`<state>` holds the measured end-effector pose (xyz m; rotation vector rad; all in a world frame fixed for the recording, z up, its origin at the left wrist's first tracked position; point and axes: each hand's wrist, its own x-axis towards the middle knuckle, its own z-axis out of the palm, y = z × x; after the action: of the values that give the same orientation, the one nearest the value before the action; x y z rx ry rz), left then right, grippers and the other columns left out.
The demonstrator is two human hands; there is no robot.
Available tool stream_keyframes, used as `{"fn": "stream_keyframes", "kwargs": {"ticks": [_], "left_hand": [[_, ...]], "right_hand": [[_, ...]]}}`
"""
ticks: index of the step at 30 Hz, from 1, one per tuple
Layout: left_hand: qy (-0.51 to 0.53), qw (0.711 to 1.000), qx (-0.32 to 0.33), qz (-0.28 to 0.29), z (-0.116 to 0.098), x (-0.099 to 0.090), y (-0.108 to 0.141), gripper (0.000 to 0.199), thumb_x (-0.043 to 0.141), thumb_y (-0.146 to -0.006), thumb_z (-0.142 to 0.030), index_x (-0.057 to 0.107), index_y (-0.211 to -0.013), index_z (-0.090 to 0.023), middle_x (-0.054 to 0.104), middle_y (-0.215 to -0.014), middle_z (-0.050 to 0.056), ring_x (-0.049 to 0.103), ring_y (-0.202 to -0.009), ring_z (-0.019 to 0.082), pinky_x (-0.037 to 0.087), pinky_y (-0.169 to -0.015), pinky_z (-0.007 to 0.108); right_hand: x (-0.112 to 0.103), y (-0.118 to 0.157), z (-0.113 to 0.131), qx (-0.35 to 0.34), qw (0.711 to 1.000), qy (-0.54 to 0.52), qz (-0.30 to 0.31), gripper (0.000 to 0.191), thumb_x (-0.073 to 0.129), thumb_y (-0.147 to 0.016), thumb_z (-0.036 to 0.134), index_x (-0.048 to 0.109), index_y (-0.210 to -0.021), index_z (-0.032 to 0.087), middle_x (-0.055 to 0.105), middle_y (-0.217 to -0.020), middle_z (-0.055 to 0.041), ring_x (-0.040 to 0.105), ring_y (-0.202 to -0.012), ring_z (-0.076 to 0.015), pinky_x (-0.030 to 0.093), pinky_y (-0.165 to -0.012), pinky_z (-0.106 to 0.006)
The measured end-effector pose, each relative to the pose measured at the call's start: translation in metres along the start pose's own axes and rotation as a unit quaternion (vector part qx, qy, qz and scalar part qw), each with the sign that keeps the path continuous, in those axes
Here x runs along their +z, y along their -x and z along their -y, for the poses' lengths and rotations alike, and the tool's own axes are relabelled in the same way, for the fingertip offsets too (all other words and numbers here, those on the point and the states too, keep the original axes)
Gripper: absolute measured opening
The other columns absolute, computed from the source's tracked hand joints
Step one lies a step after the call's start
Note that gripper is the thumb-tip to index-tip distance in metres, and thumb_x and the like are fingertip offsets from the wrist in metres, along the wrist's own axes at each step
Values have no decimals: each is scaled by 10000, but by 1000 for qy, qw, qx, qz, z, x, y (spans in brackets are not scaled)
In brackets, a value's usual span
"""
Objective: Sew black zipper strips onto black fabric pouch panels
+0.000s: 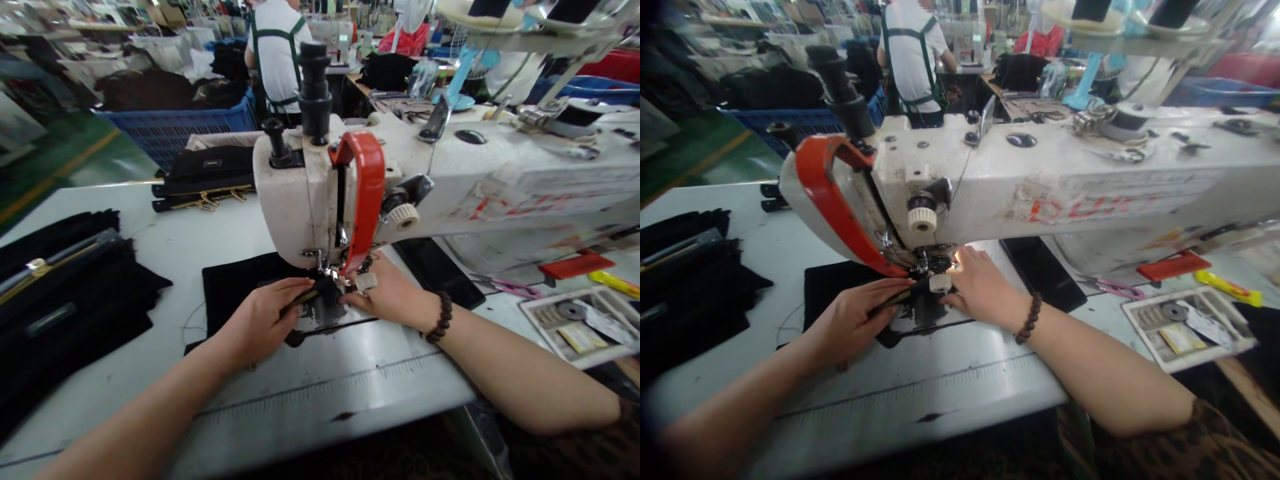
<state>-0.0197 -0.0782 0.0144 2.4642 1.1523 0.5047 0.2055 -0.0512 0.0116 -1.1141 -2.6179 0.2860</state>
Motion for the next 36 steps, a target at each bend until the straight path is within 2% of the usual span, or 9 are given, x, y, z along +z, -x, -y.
{"fn": "stream_keyframes", "kwargs": {"ticks": [3, 6, 12, 15, 18, 20, 24, 28, 36], "left_hand": [[35, 999, -27, -6, -1, -5, -3, 364, 368, -779, -151, 602, -1052, -94, 626, -1092, 82, 592, -1000, 173, 481, -900, 321], [25, 999, -23, -4, -1, -6, -3, 356, 369, -788, -151, 599, -1055, -106, 624, -1096, 80, 590, -1005, 174, 482, -900, 325], [-186, 977, 97, 41, -13, 4, 4, 386, 395, -789, -63, 528, -1151, -41, 555, -1185, 160, 521, -1099, 248, 451, -932, 391], [-249, 956, 150, 46, -22, 7, 4, 386, 377, -767, 4, 551, -1110, -26, 594, -1110, 167, 558, -1030, 253, 484, -885, 389], [-259, 950, 169, 44, -24, 5, 2, 350, 387, -768, 8, 574, -1063, -11, 623, -1037, 159, 591, -943, 235, 511, -843, 354], [-252, 950, 178, 46, -22, 5, 1, 335, 401, -773, -1, 576, -1057, -8, 623, -1032, 158, 591, -934, 234, 509, -848, 352], [-218, 956, 190, 43, -15, 6, 4, 322, 394, -801, -21, 563, -1075, -9, 618, -1036, 154, 574, -963, 226, 500, -870, 339], [-190, 964, 184, 39, -11, 8, 7, 314, 361, -830, -39, 558, -1073, -23, 615, -1031, 138, 570, -954, 206, 510, -854, 317], [-153, 970, 188, -38, -8, 15, 6, 284, 336, -860, -70, 572, -1011, -20, 631, -946, 127, 587, -886, 196, 538, -808, 322]], "right_hand": [[-1, -4, 9, -9, 1000, 14, 21, 310, 650, -729, 354, 621, -948, 136, 554, -1013, -118, 449, -1014, -242, 348, -868, -440], [-18, 2, 11, -100, 992, -15, 71, 249, 617, -745, 425, 650, -762, 178, 556, -1017, -72, 425, -1038, -231, 305, -899, -427], [-58, 25, -5, -160, 970, -62, 170, 316, 494, -850, 377, 624, -662, 159, 564, -869, -47, 493, -853, -147, 357, -795, -310], [-50, 25, -5, -135, 985, -58, 86, 293, 459, -872, 349, 615, -724, 150, 565, -788, -43, 502, -771, -139, 377, -718, -280], [-25, 21, 5, -111, 993, 33, -9, 226, 524, -835, 336, 601, -920, 142, 589, -833, -67, 516, -799, -182, 383, -722, -324], [-8, 18, 13, -116, 990, 79, -15, 218, 516, -837, 281, 578, -975, 123, 602, -813, -68, 526, -753, -182, 384, -681, -318], [10, 16, 22, -155, 978, 126, -60, 178, 412, -870, 161, 578, -849, 101, 592, -708, -50, 503, -622, -148, 336, -566, -280], [9, 14, 23, -206, 964, 145, -81, 202, 383, -867, 93, 554, -760, 109, 551, -640, -17, 478, -581, -132, 296, -529, -278], [8, 10, 21, -225, 952, 155, -135, 200, 394, -861, 84, 548, -740, 122, 564, -636, -20, 491, -606, -134, 338, -584, -291]]}}
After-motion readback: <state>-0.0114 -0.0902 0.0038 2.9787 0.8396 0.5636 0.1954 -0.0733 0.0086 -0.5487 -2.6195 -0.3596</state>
